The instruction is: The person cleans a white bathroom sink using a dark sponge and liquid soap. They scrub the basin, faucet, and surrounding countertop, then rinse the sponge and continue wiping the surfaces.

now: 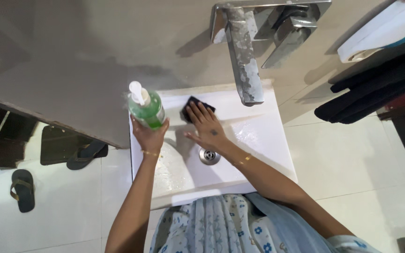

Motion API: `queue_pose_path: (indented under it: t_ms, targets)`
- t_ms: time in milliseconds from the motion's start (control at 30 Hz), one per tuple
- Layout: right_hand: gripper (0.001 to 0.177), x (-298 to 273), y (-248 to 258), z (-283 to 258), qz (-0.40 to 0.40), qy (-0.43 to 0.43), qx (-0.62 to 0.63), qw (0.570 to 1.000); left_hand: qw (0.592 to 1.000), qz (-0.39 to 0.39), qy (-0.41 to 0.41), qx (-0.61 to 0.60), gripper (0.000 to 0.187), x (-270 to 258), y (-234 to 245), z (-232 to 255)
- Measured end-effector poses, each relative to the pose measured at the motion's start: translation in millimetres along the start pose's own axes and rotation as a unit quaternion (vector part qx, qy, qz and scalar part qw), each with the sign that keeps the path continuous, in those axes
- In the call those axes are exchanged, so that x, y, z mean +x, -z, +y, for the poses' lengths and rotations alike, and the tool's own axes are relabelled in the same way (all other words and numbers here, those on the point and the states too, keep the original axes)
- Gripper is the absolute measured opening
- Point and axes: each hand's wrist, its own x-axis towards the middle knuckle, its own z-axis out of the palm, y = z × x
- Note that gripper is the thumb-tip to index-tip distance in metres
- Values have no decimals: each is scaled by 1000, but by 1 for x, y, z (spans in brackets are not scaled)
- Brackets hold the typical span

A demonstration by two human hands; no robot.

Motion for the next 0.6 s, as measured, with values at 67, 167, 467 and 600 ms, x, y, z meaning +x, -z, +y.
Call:
queue_pose_path:
  t_ms: [67,167,467,600]
  targets:
    - [94,-16,12,17,-5,-16,16,1000,999,-27,40,-4,97,-14,15,-6]
    - [88,-35,40,72,89,-163,31,982,996,-69,61,-22,80,-53,51,-14]
    - [102,23,-45,-1,20,-153,-19,988,985,-46,61,-153,67,-112,106,-39]
    - [96,5,-45,-2,-23,15,27,999,969,-12,89,-232,66,-112,107,-55]
